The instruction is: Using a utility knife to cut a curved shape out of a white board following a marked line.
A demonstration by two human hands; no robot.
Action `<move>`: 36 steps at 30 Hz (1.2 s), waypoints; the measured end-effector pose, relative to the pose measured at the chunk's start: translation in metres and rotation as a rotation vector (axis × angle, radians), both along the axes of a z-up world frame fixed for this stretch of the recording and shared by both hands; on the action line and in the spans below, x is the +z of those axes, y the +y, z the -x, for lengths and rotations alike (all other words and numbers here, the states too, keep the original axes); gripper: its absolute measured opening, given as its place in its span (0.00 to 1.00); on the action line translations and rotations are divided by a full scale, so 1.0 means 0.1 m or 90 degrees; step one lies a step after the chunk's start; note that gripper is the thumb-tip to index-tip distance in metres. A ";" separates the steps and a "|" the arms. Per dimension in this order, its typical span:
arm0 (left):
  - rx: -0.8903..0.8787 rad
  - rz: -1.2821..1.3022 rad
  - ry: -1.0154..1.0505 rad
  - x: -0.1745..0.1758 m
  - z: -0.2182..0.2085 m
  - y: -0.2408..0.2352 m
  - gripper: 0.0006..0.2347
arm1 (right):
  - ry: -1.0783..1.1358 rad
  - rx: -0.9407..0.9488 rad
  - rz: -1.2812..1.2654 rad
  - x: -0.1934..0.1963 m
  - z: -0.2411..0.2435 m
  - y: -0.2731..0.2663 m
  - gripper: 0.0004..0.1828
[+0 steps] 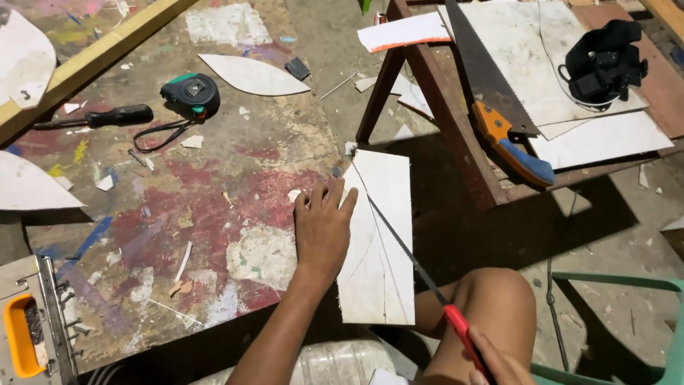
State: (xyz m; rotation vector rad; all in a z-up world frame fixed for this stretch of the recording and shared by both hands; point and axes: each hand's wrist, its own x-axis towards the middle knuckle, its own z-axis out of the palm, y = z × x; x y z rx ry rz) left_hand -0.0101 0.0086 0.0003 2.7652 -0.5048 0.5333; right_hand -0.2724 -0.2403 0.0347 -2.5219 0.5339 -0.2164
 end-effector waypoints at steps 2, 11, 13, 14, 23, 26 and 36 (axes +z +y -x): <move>0.021 -0.067 0.130 0.05 0.01 -0.05 0.27 | 0.091 0.016 0.073 0.14 -0.09 -0.01 0.33; 0.081 0.001 0.064 -0.16 0.22 -0.24 0.24 | 0.063 0.193 0.265 1.37 -0.62 0.51 0.41; 0.075 0.015 0.075 -0.18 0.21 -0.23 0.24 | 0.063 0.190 0.281 1.60 -0.85 0.60 0.38; 0.065 0.030 0.087 -0.19 0.22 -0.25 0.24 | 0.066 0.183 0.296 1.73 -0.94 0.64 0.36; 0.050 0.039 0.103 -0.15 0.21 -0.24 0.27 | 0.356 0.234 0.319 2.35 -1.84 0.77 0.33; 0.065 -0.029 0.078 -0.25 0.13 -0.25 0.29 | 0.382 0.230 0.241 2.42 -2.51 1.59 0.24; 0.103 0.015 0.121 -0.07 0.14 -0.25 0.27 | 0.186 0.231 -0.101 0.67 -2.16 1.07 0.20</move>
